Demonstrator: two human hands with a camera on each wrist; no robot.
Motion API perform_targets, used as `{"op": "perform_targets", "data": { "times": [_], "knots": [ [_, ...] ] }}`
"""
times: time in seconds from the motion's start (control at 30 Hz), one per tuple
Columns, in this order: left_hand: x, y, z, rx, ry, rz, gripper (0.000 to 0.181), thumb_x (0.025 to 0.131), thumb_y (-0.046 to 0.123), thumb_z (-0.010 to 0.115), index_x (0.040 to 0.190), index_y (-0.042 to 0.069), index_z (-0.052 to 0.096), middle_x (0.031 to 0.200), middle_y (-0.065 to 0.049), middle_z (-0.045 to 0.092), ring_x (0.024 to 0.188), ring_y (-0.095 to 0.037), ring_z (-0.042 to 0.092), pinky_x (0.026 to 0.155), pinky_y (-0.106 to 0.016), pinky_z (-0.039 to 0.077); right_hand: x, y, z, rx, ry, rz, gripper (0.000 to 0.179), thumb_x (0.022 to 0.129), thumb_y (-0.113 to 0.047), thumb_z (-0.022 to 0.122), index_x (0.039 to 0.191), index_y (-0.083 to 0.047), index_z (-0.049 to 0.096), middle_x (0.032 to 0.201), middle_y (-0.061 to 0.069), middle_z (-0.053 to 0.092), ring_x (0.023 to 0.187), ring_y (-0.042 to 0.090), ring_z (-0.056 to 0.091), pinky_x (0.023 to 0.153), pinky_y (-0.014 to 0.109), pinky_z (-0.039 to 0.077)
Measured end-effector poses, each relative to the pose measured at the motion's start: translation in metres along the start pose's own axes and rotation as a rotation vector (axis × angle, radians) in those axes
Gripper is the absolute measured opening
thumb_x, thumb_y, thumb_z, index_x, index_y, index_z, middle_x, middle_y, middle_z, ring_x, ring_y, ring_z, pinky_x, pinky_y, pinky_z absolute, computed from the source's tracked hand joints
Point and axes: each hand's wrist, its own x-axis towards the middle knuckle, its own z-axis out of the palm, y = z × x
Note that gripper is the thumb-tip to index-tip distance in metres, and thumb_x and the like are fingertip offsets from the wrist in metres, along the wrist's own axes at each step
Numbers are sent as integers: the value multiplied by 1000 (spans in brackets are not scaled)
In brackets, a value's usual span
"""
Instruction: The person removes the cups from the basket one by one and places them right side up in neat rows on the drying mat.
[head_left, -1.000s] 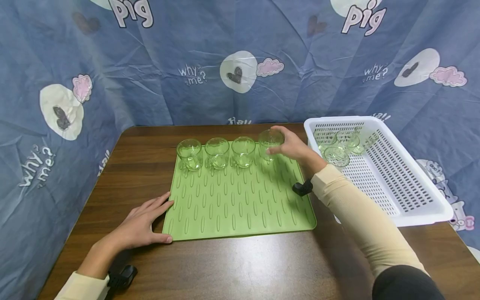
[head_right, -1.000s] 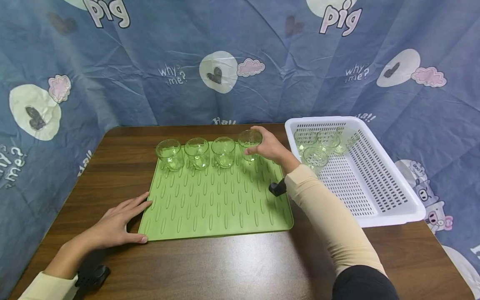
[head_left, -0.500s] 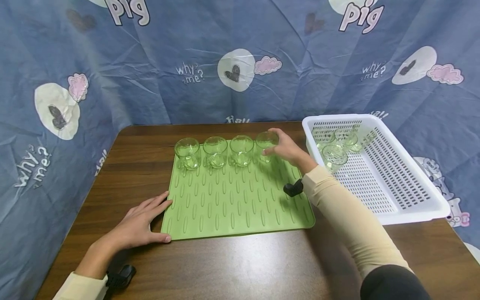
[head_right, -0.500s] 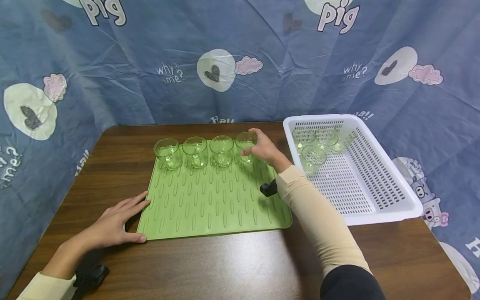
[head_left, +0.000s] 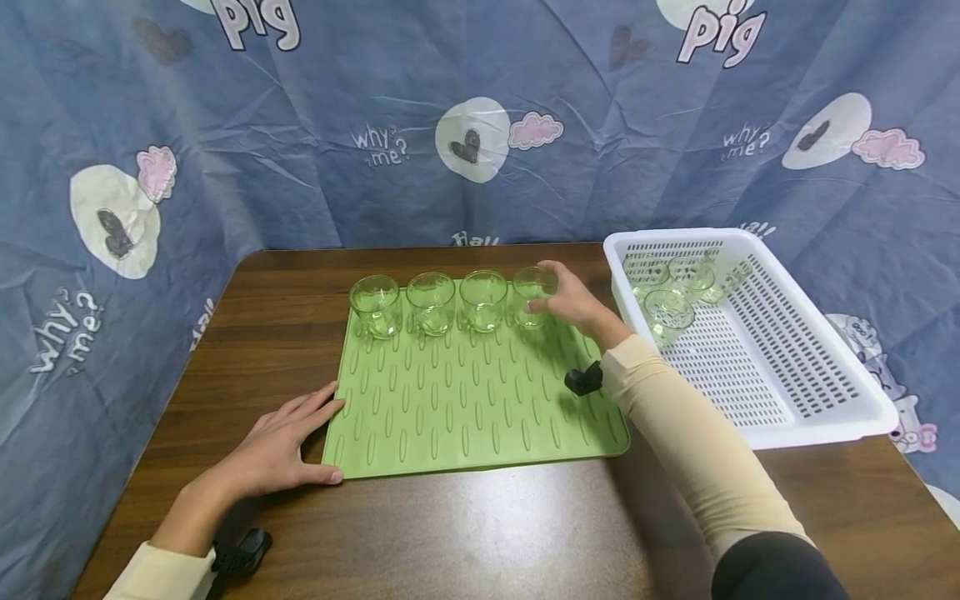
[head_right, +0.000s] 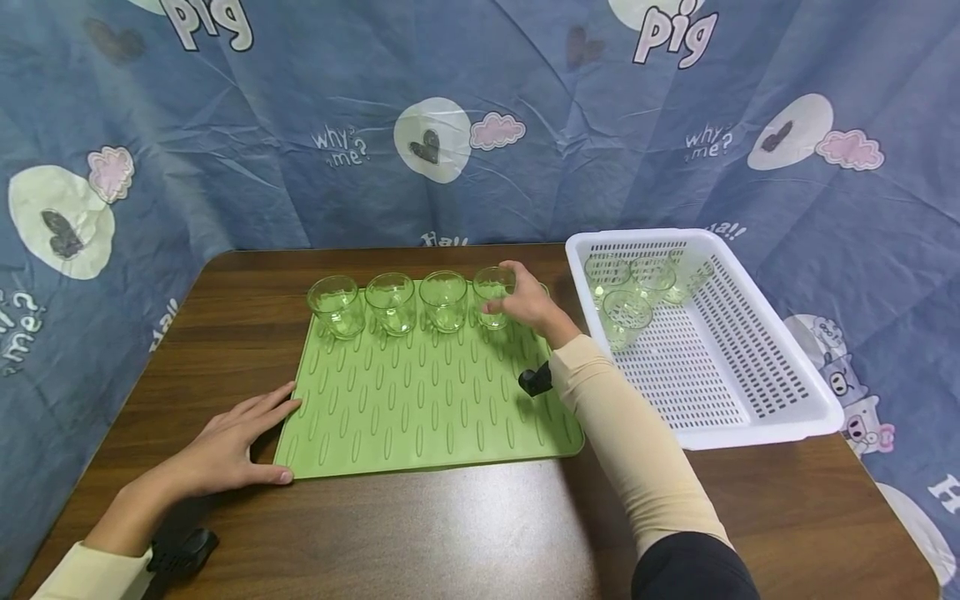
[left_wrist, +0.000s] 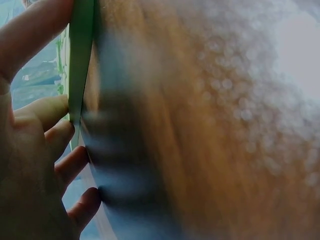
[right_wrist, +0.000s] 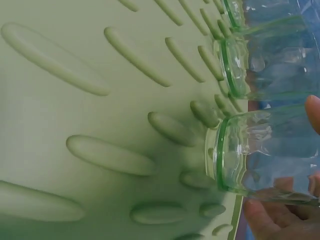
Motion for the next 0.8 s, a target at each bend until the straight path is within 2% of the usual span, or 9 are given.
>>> {"op": "perform_targets", "data": {
  "times": [0.13,0.33,0.5,0.8],
  "knots": [
    [0,0,0,5,2,0,102,74,64,76,153,13,38,164,-12,27,143,-42,32,98,-70,33,0,0,0,-39,-4,-9,88,84,-8,74,156,-10,24,159,18,32,146,38,34,117,54,32],
    [-1,0,0,3,2,-2,102,74,64,76,153,12,39,164,-12,27,143,-42,32,98,-70,33,1,0,-1,-116,-7,-21,88,84,-11,75,156,-9,24,160,18,32,145,39,35,117,54,32],
    [0,1,0,-2,-4,-9,103,73,65,76,153,13,38,165,-11,26,143,-42,31,99,-70,32,2,-1,-2,-139,-18,-21,89,85,-13,74,157,-10,23,158,19,35,144,39,38,116,53,34],
    [0,2,0,-6,-7,-15,103,73,65,76,154,13,38,165,-11,25,144,-41,30,99,-70,31,1,-2,-5,-165,-39,-31,90,85,-13,74,158,-8,21,155,22,39,144,39,37,118,52,32]
  ]
}}
